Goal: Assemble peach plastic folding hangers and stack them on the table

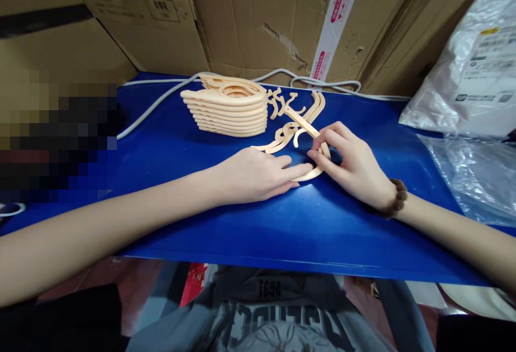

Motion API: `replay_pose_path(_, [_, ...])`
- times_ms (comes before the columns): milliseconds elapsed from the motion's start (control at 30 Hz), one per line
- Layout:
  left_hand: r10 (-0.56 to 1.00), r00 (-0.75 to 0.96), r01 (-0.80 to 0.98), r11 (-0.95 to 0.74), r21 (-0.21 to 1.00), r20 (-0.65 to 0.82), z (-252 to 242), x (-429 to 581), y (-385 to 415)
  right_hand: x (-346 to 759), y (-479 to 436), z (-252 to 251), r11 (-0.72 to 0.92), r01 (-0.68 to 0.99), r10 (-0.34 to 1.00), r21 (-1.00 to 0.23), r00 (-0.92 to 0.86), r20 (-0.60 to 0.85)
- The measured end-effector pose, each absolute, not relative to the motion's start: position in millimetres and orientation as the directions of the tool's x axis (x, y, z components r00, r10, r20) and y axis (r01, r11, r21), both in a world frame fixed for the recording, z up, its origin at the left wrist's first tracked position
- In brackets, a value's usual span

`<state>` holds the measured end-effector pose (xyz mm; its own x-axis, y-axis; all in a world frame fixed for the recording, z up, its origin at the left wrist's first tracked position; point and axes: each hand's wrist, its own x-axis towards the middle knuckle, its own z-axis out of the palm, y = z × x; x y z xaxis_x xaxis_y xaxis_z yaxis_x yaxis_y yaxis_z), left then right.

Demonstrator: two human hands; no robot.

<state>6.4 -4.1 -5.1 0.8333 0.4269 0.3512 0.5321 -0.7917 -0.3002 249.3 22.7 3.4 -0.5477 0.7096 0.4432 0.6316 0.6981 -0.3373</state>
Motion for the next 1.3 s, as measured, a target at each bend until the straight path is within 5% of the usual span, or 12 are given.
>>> replay_pose_path(333, [0.388,0.829,0.523,-0.793,-0.312,0.403,-6.7,7.0,-2.4,249.8,23.6,4.7,0.697,0.636,0.714,-0.330,-0.579,0.393])
replay_pose_path(867, [0.518,0.819,0.568,-0.793,-0.221,0.247,-2.3,6.5,0.1,249.7,24.7,4.5,0.684,0.659,0.728,-0.313,-0.590,0.349])
replay_pose_path(1300, [0.561,0.792,0.599,-0.791,-0.126,0.241,-0.2,9.3,-1.8,260.7,49.5,-5.2,0.556,0.560,0.829,-0.614,-0.424,0.364])
